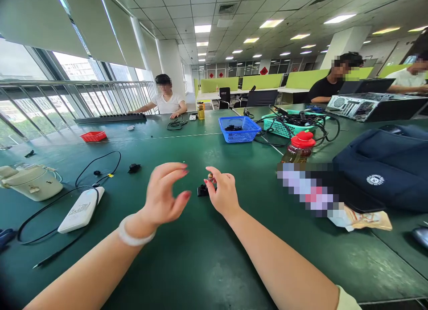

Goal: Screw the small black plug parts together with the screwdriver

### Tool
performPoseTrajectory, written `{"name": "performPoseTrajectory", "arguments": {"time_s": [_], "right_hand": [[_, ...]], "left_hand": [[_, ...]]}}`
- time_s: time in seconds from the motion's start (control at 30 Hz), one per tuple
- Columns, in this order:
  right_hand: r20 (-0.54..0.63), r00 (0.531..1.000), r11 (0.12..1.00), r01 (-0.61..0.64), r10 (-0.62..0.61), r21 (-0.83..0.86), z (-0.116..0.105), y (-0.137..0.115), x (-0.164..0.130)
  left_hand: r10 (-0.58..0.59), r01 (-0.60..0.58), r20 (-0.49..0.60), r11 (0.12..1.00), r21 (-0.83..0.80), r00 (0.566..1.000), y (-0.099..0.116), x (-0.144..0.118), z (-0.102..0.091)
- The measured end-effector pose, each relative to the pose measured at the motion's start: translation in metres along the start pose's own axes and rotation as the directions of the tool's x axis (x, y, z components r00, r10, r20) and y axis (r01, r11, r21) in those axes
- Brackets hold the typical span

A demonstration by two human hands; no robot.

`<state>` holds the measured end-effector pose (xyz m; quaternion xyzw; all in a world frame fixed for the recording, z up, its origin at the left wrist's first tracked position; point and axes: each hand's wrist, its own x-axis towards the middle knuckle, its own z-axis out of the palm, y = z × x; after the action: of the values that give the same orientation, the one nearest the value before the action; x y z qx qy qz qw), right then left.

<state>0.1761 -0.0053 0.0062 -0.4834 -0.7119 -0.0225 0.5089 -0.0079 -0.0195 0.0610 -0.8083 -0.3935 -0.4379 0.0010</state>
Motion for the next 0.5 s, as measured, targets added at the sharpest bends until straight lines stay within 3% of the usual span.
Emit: {"name": "performPoseTrajectory", "arguments": {"time_s": [0.07,0.1,0.17,0.2,0.23,0.33,0.5], "right_hand": [[-0.009,1.000,1.000,-0.012,0.012,-0.004,0.000,0.004,0.001],[-0.011,1.000,1.000,-0.016,0.015,-0.007,-0.001,0.006,0.001],[-0.001,1.000,1.000,-0.018,0.018,-0.010,-0.001,0.009,0.001],[0.008,1.000,1.000,-0.018,0.018,-0.009,-0.002,0.010,0.001],[0.018,1.000,1.000,-0.017,0.017,-0.006,-0.002,0.011,0.001],[0.054,0.999,1.000,-0.007,0.006,0.016,-0.005,0.010,0.000],[0.100,0.995,0.999,0.005,-0.009,0.045,-0.006,0.006,0.000]], "left_hand": [[-0.066,0.040,0.268,0.994,0.103,0.961,-0.009,-0.003,0.012],[-0.127,0.067,0.413,0.985,0.157,0.902,-0.015,-0.004,0.019],[-0.243,0.135,0.601,0.966,0.220,0.761,-0.029,-0.007,0.035],[-0.261,0.161,0.624,0.964,0.213,0.737,-0.034,-0.009,0.043],[-0.267,0.180,0.622,0.963,0.201,0.736,-0.038,-0.010,0.050],[-0.254,0.196,0.563,0.967,0.161,0.787,-0.043,-0.013,0.061],[-0.242,0.203,0.531,0.970,0.130,0.812,-0.040,-0.011,0.062]]}}
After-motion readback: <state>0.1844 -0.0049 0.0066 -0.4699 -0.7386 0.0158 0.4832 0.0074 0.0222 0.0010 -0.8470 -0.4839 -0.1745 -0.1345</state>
